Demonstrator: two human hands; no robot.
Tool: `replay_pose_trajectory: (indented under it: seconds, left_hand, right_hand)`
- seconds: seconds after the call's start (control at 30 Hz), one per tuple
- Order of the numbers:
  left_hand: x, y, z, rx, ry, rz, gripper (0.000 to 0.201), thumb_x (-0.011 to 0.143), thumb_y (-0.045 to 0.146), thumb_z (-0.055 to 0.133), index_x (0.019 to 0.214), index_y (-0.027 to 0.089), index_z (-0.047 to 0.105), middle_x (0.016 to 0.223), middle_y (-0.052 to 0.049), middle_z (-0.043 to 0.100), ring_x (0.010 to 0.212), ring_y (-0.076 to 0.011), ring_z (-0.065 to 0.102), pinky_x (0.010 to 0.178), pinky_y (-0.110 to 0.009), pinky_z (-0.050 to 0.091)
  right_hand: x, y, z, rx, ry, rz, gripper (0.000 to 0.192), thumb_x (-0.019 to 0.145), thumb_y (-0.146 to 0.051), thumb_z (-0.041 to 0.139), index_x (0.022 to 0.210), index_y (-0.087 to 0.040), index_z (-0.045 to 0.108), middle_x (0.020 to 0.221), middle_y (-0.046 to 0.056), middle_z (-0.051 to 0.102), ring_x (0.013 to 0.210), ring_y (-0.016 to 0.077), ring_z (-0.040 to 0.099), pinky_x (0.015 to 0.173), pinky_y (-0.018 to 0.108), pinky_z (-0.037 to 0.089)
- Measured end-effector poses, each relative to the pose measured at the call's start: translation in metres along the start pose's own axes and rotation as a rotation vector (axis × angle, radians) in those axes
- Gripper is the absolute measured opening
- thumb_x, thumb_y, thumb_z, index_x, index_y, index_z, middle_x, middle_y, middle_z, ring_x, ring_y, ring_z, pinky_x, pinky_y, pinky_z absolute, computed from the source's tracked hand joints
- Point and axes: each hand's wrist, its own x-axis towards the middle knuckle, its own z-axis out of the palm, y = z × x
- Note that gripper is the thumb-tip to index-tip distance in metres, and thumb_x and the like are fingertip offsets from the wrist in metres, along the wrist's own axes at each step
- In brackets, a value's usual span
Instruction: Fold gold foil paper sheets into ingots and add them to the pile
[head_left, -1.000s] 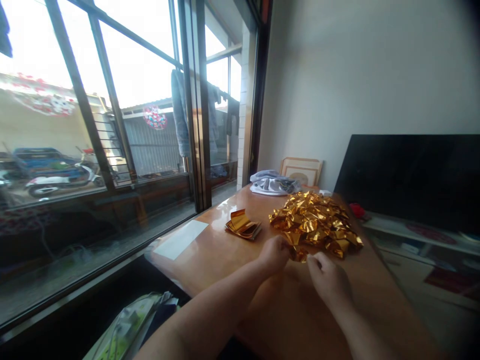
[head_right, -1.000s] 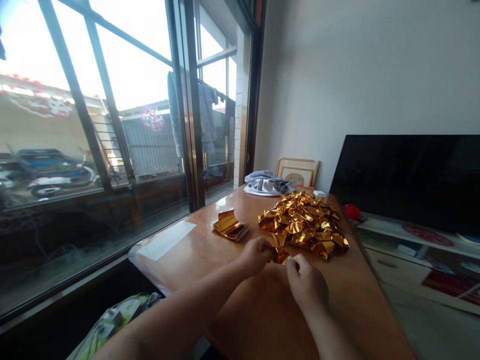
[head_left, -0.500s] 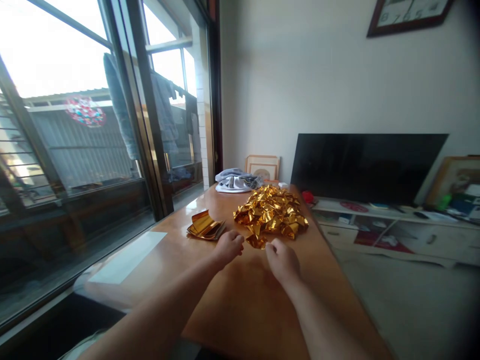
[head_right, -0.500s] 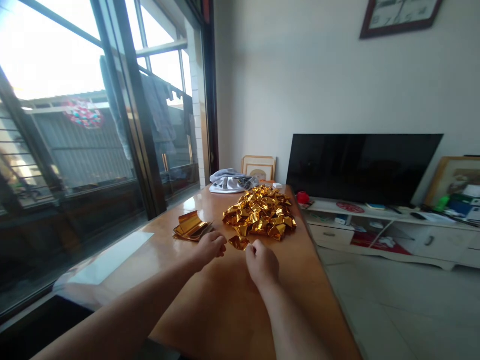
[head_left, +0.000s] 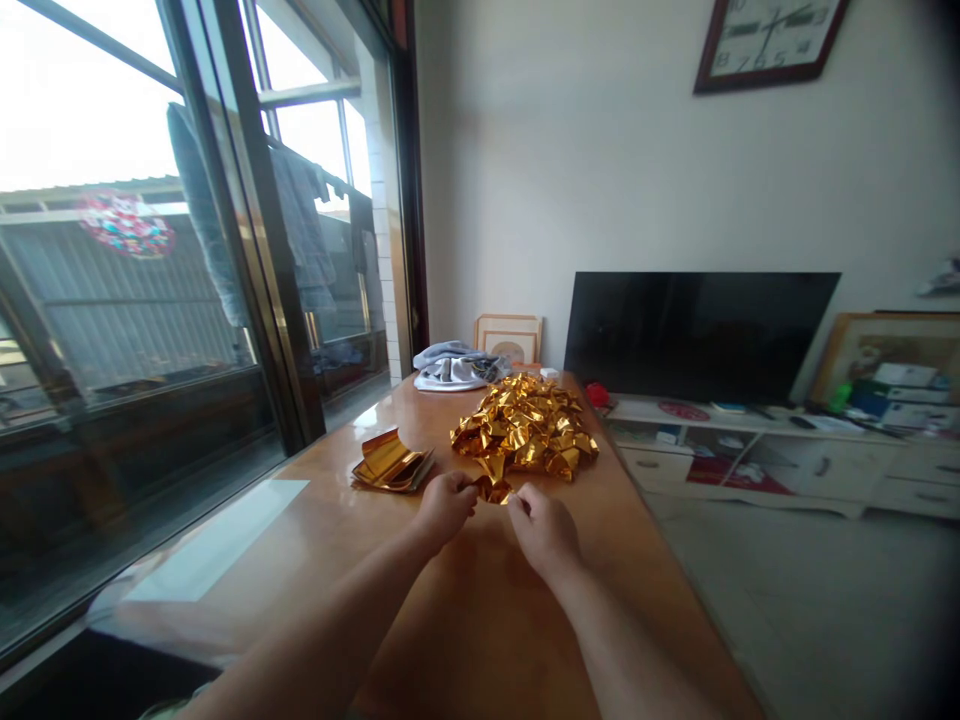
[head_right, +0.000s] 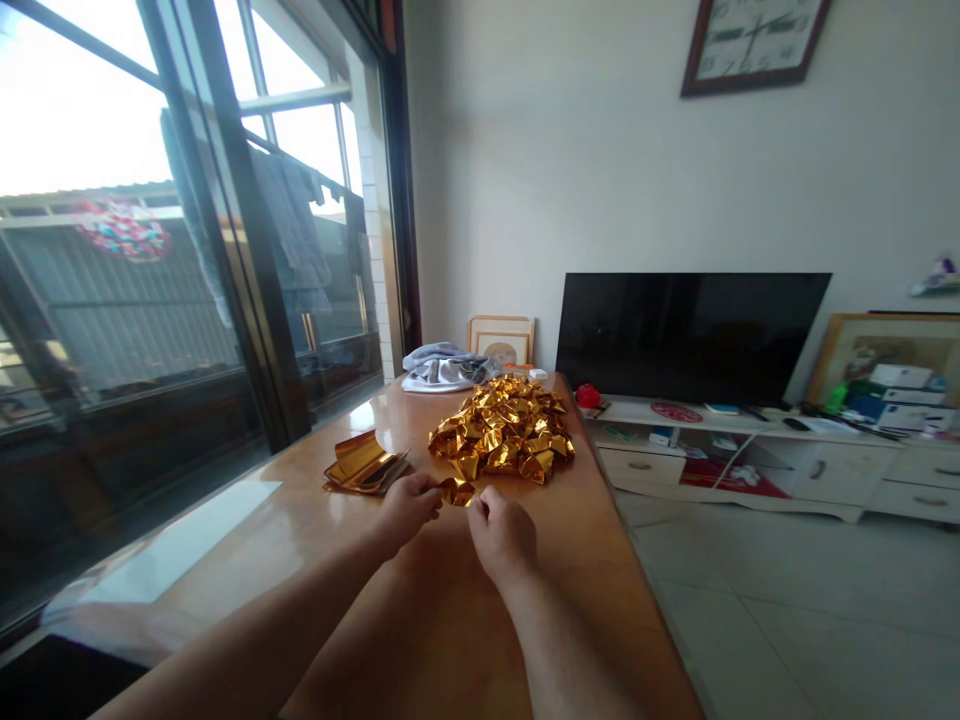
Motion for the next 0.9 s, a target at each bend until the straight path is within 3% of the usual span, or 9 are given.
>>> replay_pose_trajectory:
  seconds: [0.17,0.37,0.6,0.9]
  left_hand:
    - [0.005,0.004,-0.003,0.019,0.011,0.005,0.02,0.081,0.028,0.055,0.066,0.016,0.062,0.06,-0.002,0.063,0.05,-0.0117,0.056,0.048,-0.022,0.036]
    - [0.03,0.015,-0.016,-0.043,0.028,-0.092,0.023,0.08,0.034,0.057,0.066,0.015,0.059,0.057,-0.002,0.061,0.047,-0.0116,0.053,0.045,-0.022,0.036]
    - [0.068,0.023,-0.025,-0.135,0.02,-0.176,0.025,0.079,0.036,0.059,0.067,0.015,0.06,0.055,-0.001,0.057,0.042,-0.0092,0.046,0.041,-0.021,0.031]
    - [0.123,0.032,-0.02,-0.153,0.062,-0.214,0.028,0.083,0.036,0.063,0.066,0.013,0.06,0.053,0.0,0.054,0.041,-0.0083,0.042,0.04,-0.022,0.029]
  right_hand:
    - [0.001,-0.001,-0.002,0.022,0.014,0.016,0.032,0.094,-0.037,0.046,0.068,-0.021,0.053,0.061,0.001,0.063,0.058,0.0142,0.053,0.055,0.027,0.021]
    - [0.001,-0.001,-0.002,0.107,0.008,0.056,0.041,0.095,-0.052,0.045,0.067,-0.022,0.049,0.058,-0.001,0.059,0.055,0.0137,0.052,0.054,0.026,0.024]
    - [0.004,0.003,0.003,0.09,-0.013,0.074,0.034,0.095,-0.04,0.044,0.068,-0.022,0.051,0.06,-0.001,0.06,0.057,0.0143,0.052,0.054,0.026,0.024]
    - [0.005,0.003,0.008,0.098,-0.023,0.094,0.032,0.095,-0.039,0.043,0.068,-0.022,0.048,0.059,-0.002,0.057,0.055,0.014,0.051,0.054,0.026,0.023]
